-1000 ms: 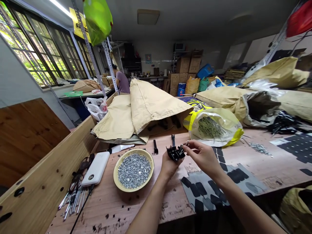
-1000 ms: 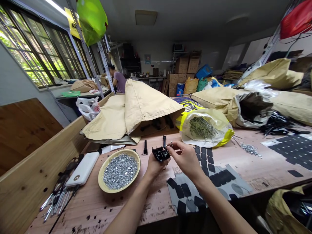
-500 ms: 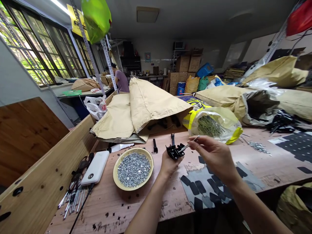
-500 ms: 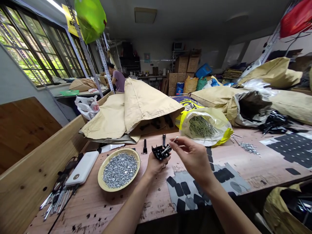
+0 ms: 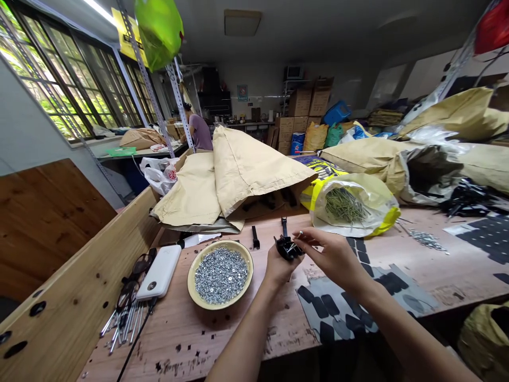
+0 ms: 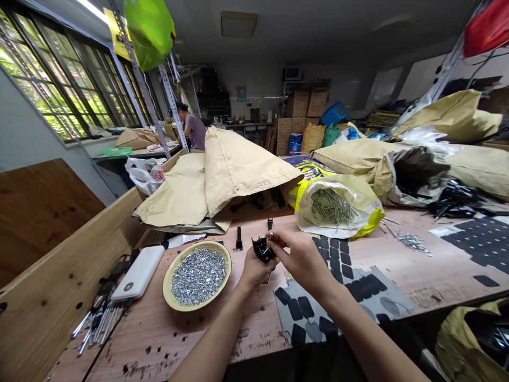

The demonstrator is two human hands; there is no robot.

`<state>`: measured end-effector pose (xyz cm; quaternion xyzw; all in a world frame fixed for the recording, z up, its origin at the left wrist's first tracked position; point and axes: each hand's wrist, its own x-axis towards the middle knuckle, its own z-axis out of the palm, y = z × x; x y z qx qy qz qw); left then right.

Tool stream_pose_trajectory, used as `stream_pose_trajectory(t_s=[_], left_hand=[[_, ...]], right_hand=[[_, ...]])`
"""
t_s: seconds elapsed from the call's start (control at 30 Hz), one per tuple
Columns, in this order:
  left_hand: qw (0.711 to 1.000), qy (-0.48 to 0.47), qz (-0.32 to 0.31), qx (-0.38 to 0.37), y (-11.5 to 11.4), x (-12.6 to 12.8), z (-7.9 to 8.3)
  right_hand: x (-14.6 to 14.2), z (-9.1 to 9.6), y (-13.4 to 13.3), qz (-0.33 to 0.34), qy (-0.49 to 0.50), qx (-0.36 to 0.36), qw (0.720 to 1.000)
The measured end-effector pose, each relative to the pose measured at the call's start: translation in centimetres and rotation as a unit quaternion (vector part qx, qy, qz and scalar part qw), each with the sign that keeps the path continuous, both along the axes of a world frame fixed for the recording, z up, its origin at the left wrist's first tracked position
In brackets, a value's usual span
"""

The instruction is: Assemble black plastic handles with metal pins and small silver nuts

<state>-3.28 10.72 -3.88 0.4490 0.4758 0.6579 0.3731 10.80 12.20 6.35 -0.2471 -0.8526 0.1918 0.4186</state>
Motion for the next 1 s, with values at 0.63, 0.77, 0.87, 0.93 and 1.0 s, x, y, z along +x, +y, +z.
stream_pose_trajectory(t_s=[0.63, 0.77, 0.87, 0.93, 1.0], left_hand=[[1.000, -0.001, -0.010, -0.020, -0.6, 0.1, 1.1], [0.999, 0.039, 0.000, -0.031, -0.6, 0.1, 1.2], [0.996, 0.078, 0.008, -0.046, -0.6, 0.2, 1.2], [0.995, 0.088, 0.007, -0.046, -0.6, 0.4, 1.2], [0.997, 0.068, 0.003, -0.042, -0.5, 0.4, 1.2]], right_hand=[[-1.1, 2.4, 0.4, 0.039, 0.004, 0.005, 0.999], [-2.1, 1.8, 1.1, 0.035, 0.045, -0.056, 0.997], [-2.9, 1.0, 1.7, 0.016, -0.015, -0.053, 0.998], [-3.0, 1.0, 1.9, 0.008, -0.058, -0.058, 0.997], [-2.5, 1.2, 2.1, 0.002, -0.047, -0.080, 0.996]])
